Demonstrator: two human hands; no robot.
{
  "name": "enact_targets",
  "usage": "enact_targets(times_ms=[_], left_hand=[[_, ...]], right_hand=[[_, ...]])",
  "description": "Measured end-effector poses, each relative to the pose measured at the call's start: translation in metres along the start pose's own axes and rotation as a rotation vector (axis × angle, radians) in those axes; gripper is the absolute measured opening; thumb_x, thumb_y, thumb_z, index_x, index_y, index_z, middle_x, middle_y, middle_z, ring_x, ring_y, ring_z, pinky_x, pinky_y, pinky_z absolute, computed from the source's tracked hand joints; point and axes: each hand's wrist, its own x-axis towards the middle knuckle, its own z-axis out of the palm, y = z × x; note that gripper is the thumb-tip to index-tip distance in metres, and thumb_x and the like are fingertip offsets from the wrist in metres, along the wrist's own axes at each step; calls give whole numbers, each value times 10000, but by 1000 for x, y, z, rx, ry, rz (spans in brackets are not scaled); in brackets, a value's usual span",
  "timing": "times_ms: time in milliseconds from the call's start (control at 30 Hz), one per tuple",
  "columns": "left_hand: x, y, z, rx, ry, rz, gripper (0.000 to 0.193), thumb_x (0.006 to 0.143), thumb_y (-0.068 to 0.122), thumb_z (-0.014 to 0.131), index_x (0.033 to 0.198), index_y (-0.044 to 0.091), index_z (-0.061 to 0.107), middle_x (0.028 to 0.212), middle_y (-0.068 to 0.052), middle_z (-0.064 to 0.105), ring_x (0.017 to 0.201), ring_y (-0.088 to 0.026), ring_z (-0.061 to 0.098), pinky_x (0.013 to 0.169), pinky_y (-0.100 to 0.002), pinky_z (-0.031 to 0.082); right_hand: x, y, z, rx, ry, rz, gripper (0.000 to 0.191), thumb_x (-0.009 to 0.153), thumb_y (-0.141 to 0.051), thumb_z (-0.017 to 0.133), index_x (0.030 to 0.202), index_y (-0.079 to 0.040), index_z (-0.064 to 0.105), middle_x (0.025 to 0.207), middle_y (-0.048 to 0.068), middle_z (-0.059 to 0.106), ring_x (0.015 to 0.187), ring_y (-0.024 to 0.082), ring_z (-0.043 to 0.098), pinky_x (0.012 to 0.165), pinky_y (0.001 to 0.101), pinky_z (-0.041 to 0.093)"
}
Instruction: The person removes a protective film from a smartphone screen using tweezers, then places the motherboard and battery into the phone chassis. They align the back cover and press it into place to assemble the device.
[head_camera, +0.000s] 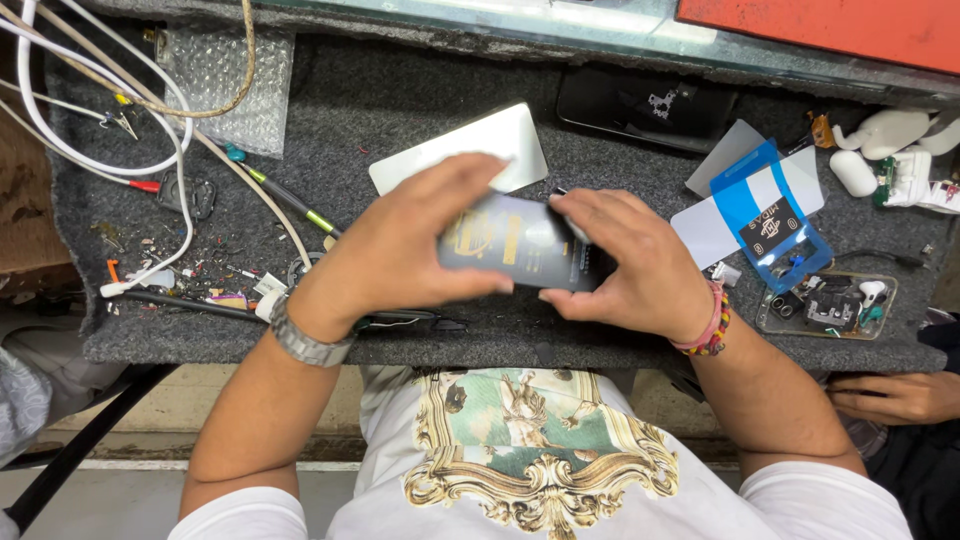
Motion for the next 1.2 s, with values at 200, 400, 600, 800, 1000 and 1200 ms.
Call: enact_targets(times_ms=[200,400,600,800,1000,1200], left_hand=[[1,-18,10,-865,322,-195,1137,853,75,897,1646,25,84,1661,-189,312,1539,-275,400,1248,-430,441],[-2,-17,45,-1120,246,-359,930,850,-54,756,1607,-27,216,1417,-186,524,1309,-253,565,1142,-398,490],[-2,-12,78,-1213,276,-255,495,953,-117,572,1409,-44,393,1386,-158,548,1350,-222,562,1187,-374,466],[-4,-14,83,-1244,302,-254,432,999,-112,453,1410,-40,343,1386,-183,540,1339,-249,581,1193,-440,507],[-2,-15,85,-1272,353,-234,462,1005,-128,419,1441,-28,302,1411,-203,528,1342,-262,589,1187,-481,515],[-1,-11,85,-1235,330,-222,578,984,-157,471,1500,7,268,1423,-181,515,1384,-251,543,1216,-437,472]], right_hand=[[-6,2,3,17,125,128,782,667,-276,936,1312,37,625,1301,206,674,1198,355,668,1057,410,518],[-8,-1,9,-18,220,165,789,690,-289,952,1324,44,622,1308,220,671,1210,350,670,1057,408,526],[-6,-7,17,-99,277,157,776,700,-281,955,1318,45,617,1311,219,669,1196,358,672,1050,412,531],[-1,-13,20,-156,287,132,763,702,-253,958,1306,50,604,1292,214,667,1163,374,671,1024,426,533],[0,-19,19,-232,286,105,778,703,-255,966,1305,66,592,1284,229,654,1159,395,660,1025,442,530],[-1,-20,16,-222,281,135,774,699,-261,971,1295,66,602,1278,227,661,1148,387,672,1003,433,541]])
